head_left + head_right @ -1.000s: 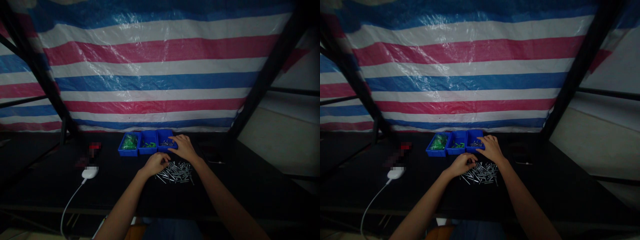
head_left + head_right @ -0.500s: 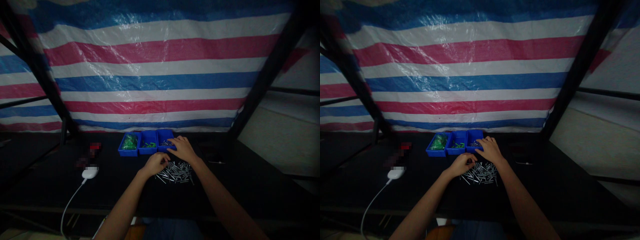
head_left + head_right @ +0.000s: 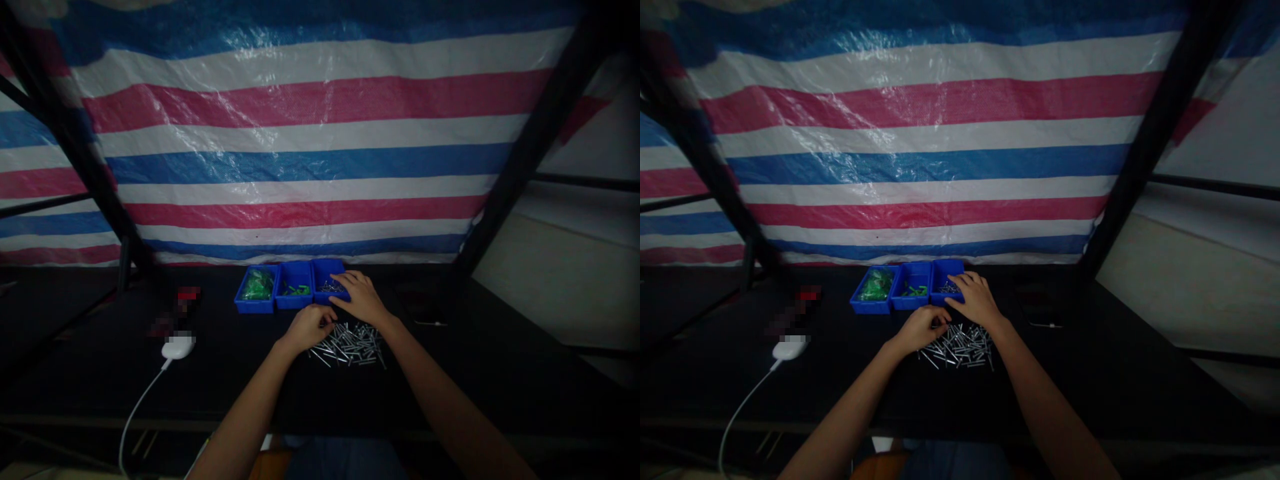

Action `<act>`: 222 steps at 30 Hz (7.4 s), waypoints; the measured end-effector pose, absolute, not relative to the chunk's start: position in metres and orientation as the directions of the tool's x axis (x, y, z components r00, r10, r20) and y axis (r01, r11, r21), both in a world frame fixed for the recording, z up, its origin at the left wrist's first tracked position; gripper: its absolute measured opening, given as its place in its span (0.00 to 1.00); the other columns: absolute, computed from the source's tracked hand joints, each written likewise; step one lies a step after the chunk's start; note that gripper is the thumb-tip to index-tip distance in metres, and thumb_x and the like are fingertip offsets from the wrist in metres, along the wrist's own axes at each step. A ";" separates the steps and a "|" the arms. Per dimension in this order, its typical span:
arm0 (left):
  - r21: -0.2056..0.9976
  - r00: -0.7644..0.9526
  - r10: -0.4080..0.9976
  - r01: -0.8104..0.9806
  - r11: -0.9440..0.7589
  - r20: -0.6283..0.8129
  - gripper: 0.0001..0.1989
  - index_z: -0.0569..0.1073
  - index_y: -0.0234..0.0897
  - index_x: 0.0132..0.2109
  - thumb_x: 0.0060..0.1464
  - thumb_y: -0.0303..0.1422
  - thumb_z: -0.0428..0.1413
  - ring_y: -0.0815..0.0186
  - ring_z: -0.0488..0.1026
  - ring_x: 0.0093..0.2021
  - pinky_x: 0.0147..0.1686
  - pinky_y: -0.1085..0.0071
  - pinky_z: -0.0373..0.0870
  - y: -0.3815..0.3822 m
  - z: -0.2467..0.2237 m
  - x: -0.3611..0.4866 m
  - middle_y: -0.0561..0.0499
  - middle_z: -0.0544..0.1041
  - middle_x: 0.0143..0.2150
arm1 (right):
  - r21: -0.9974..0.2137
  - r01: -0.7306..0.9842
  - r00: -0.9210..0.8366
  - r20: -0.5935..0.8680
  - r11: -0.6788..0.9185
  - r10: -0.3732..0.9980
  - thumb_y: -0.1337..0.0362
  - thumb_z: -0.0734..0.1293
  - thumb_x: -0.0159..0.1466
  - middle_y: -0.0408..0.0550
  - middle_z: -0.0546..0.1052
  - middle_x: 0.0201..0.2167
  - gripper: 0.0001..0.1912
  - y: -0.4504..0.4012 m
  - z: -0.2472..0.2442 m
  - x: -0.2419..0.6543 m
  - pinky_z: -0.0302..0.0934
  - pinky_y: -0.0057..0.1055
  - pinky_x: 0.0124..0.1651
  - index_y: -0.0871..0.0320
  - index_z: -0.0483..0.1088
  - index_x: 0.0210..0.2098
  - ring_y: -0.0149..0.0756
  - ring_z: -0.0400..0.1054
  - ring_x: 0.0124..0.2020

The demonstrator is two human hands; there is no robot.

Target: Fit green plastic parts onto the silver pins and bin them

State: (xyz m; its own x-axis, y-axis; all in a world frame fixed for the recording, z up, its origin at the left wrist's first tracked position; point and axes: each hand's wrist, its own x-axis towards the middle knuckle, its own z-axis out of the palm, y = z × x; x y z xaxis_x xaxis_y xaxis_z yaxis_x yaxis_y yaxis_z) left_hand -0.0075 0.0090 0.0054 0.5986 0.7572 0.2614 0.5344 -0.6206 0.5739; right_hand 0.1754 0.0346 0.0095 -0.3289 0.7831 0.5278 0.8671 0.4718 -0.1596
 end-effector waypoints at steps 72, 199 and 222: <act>0.957 0.373 0.890 0.014 -0.290 0.264 0.16 0.73 0.30 0.35 0.43 0.39 0.59 0.72 0.66 0.24 0.26 0.75 0.61 0.023 0.004 0.000 0.49 0.73 0.27 | -0.870 0.126 -0.105 0.466 0.477 0.879 0.54 0.64 0.55 0.44 0.70 0.23 0.15 0.036 0.018 0.168 0.59 0.27 0.25 0.60 0.71 0.33 0.29 0.64 0.21; 0.529 0.693 0.659 0.457 -0.715 0.293 0.06 0.75 0.36 0.34 0.48 0.33 0.55 0.66 0.67 0.35 0.36 0.73 0.62 0.008 0.003 -0.003 0.50 0.71 0.33 | -0.555 0.768 0.052 0.550 0.318 0.834 0.57 0.65 0.53 0.47 0.72 0.39 0.08 0.058 -0.015 0.188 0.49 0.41 0.49 0.50 0.76 0.26 0.42 0.59 0.45; 0.471 0.687 0.655 0.487 -0.736 0.314 0.05 0.74 0.36 0.32 0.49 0.31 0.54 0.65 0.67 0.39 0.41 0.71 0.61 0.004 0.007 -0.002 0.49 0.72 0.35 | -0.633 0.677 0.165 0.627 0.375 0.762 0.51 0.62 0.55 0.47 0.75 0.37 0.15 0.066 -0.012 0.202 0.49 0.40 0.49 0.53 0.74 0.30 0.41 0.64 0.43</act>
